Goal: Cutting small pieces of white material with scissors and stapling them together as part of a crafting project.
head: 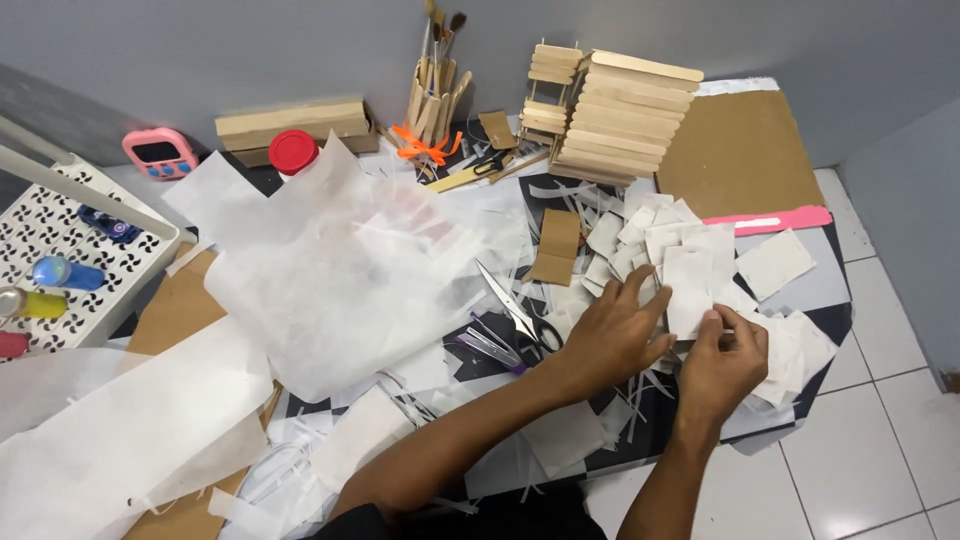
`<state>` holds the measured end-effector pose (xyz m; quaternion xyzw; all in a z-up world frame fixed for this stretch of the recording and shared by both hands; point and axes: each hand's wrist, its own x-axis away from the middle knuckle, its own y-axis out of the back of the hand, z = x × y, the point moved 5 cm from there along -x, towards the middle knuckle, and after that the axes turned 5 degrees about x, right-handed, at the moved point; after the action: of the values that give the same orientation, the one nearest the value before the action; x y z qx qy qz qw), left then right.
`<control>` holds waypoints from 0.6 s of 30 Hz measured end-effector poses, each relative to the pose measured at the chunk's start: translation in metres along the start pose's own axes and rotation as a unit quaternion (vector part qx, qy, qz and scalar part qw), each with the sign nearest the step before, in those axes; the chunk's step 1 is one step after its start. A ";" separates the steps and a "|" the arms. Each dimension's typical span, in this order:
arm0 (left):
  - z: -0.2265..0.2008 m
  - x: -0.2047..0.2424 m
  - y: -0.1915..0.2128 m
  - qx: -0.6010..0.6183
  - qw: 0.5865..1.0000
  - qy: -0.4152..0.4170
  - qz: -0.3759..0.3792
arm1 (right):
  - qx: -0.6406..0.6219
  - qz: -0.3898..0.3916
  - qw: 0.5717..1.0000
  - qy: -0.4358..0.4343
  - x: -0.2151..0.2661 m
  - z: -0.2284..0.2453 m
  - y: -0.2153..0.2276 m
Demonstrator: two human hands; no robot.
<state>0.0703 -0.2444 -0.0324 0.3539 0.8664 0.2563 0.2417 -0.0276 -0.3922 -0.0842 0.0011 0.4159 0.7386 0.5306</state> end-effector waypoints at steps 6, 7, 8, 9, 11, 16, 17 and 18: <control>0.015 -0.001 0.014 0.126 0.992 0.019 0.002 | 0.086 0.029 0.995 0.036 0.000 0.032 0.004; 0.006 0.002 0.041 0.124 0.992 0.019 -0.001 | 0.083 0.030 0.995 0.039 -0.002 0.038 0.002; -0.001 0.004 0.066 0.138 0.990 0.041 0.005 | 0.058 0.030 0.995 0.070 -0.003 0.047 0.000; -0.008 0.009 0.089 0.154 0.986 0.063 0.014 | 0.034 0.030 0.994 0.098 -0.002 0.054 0.000; -0.030 0.028 0.128 0.141 0.987 0.048 0.063 | 0.007 0.078 0.993 0.089 0.010 0.100 -0.004; -0.083 0.085 0.178 0.035 0.952 -0.047 0.301 | 0.014 0.206 0.963 0.174 0.036 0.144 -0.049; -0.092 0.094 0.189 0.042 0.956 -0.052 0.286 | 0.043 0.227 0.953 0.198 0.040 0.156 -0.053; -0.101 0.104 0.198 0.050 0.959 -0.057 0.272 | 0.072 0.248 0.941 0.221 0.045 0.167 -0.057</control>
<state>0.0405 -0.0728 0.1402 0.6017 0.7340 0.2483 0.1937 0.0711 -0.2494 -0.0295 -0.0212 0.5613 0.7964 0.2240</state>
